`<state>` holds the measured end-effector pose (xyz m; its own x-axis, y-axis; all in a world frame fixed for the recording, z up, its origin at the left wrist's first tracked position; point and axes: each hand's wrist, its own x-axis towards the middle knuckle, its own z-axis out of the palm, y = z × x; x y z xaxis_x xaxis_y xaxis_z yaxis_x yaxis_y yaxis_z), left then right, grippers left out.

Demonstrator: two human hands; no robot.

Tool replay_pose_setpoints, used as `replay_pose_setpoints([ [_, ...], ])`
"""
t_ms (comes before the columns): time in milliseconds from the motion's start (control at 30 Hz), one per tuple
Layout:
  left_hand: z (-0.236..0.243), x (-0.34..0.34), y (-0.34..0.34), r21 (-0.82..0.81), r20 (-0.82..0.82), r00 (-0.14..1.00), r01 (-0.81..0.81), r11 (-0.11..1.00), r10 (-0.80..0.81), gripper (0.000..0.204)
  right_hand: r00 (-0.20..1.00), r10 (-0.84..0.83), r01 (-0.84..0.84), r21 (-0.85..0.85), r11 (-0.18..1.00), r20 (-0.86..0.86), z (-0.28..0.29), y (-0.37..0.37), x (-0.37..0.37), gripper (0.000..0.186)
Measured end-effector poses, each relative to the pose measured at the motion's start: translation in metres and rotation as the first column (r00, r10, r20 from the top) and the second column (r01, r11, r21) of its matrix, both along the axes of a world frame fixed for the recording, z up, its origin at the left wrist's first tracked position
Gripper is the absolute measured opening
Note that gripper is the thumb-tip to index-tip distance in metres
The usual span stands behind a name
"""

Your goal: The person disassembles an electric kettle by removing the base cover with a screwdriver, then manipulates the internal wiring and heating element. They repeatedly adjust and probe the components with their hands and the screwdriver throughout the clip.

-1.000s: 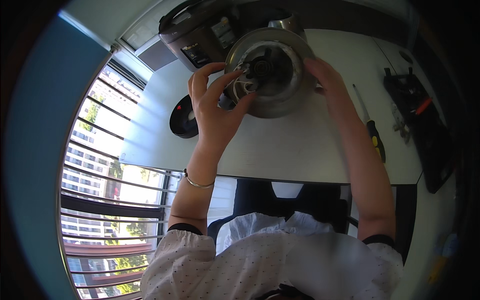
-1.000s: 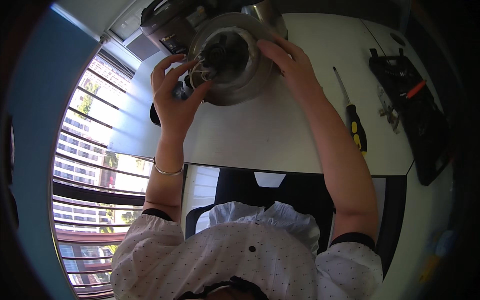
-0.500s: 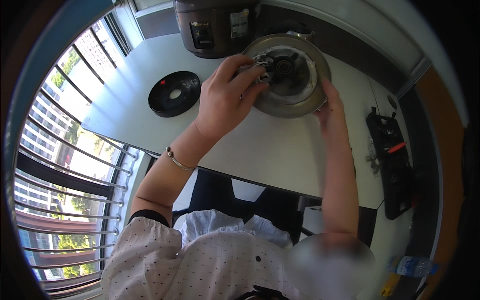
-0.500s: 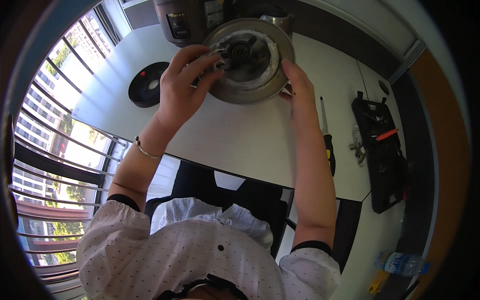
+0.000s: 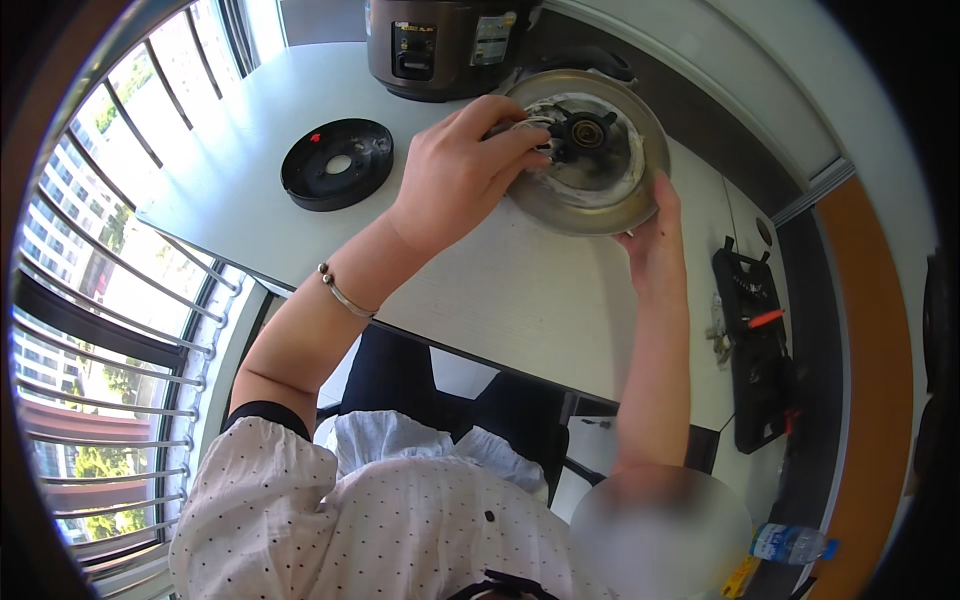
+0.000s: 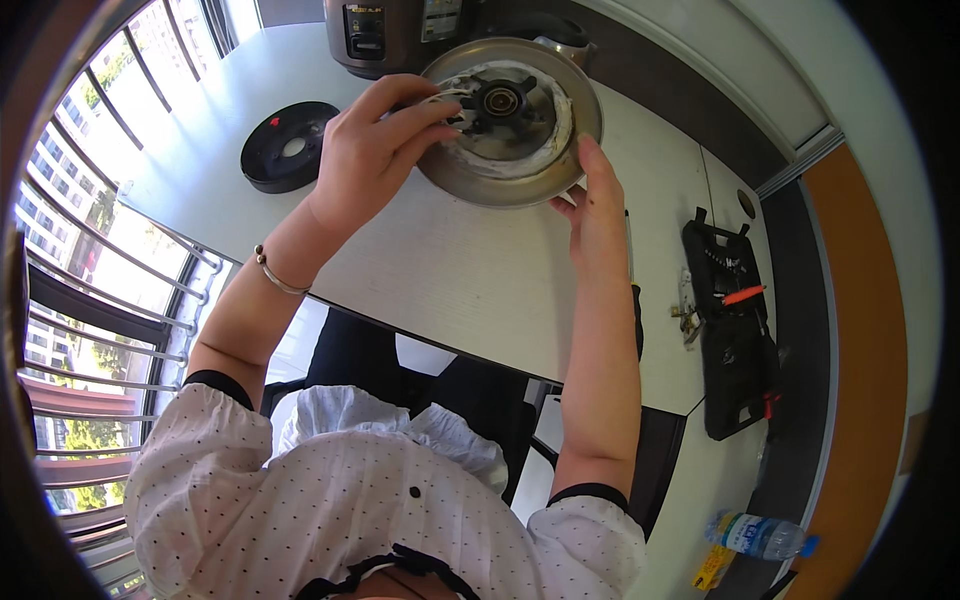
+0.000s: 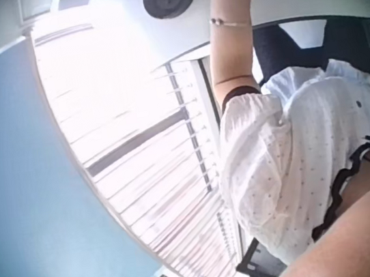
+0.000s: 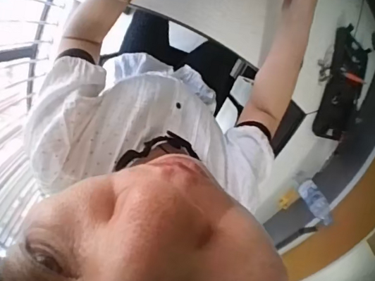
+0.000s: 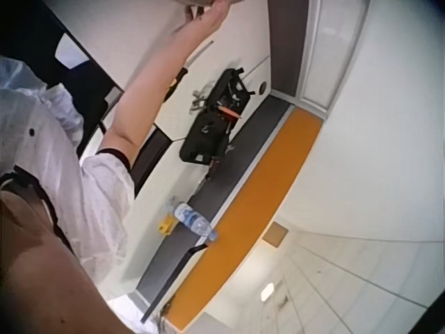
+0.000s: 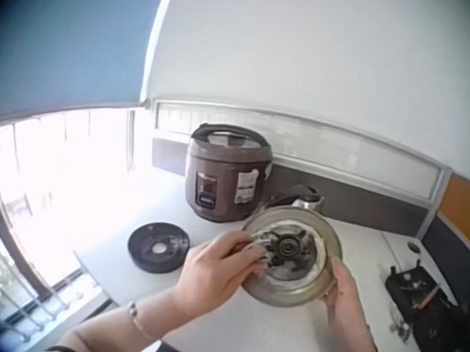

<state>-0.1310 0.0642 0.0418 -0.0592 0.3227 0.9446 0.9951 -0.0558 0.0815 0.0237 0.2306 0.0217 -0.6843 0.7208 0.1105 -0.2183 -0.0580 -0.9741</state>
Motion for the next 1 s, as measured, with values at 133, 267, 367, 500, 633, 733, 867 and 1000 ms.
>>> replay_pose_setpoints([
  [133, 0.000, -0.001, 0.002, -0.002, 0.002, 1.000, -0.004, 1.000, 0.004, 0.015, 1.000, 0.013, -0.013, -0.012, 1.000, 0.000, 0.002, -0.001, 0.002, 0.071],
  [267, 0.002, 0.000, 0.003, -0.004, -0.001, 1.000, -0.014, 1.000, 0.014, 0.015, 0.999, 0.036, -0.037, -0.024, 0.999, -0.019, 0.001, 0.003, 0.003, 0.071],
  [367, 0.003, 0.000, 0.004, -0.006, 0.009, 1.000, -0.011, 1.000, 0.011, 0.015, 1.000, 0.021, -0.021, -0.029, 0.999, -0.004, 0.003, 0.002, 0.004, 0.072],
  [500, 0.006, 0.003, 0.002, -0.037, 0.022, 1.000, -0.012, 0.999, 0.013, 0.016, 1.000, 0.021, -0.020, -0.021, 1.000, 0.009, 0.004, 0.002, 0.004, 0.074],
  [633, 0.005, 0.001, 0.005, -0.015, 0.032, 0.999, -0.002, 1.000, 0.003, 0.015, 1.000, 0.017, -0.016, -0.025, 1.000, 0.013, 0.005, 0.001, 0.005, 0.073],
  [733, 0.008, 0.004, 0.002, -0.056, 0.037, 0.999, -0.011, 0.998, 0.013, 0.017, 1.000, 0.000, 0.000, -0.042, 0.999, 0.006, 0.006, 0.002, 0.004, 0.072],
  [867, 0.008, 0.006, 0.001, -0.055, 0.028, 0.999, -0.029, 0.998, 0.030, 0.018, 1.000, 0.023, -0.023, -0.031, 0.999, -0.019, 0.007, 0.002, 0.005, 0.069],
  [1000, 0.007, 0.010, -0.001, -0.049, 0.033, 0.999, -0.037, 0.998, 0.039, 0.019, 0.998, 0.056, -0.057, -0.038, 0.998, -0.026, 0.004, 0.008, 0.007, 0.067],
])
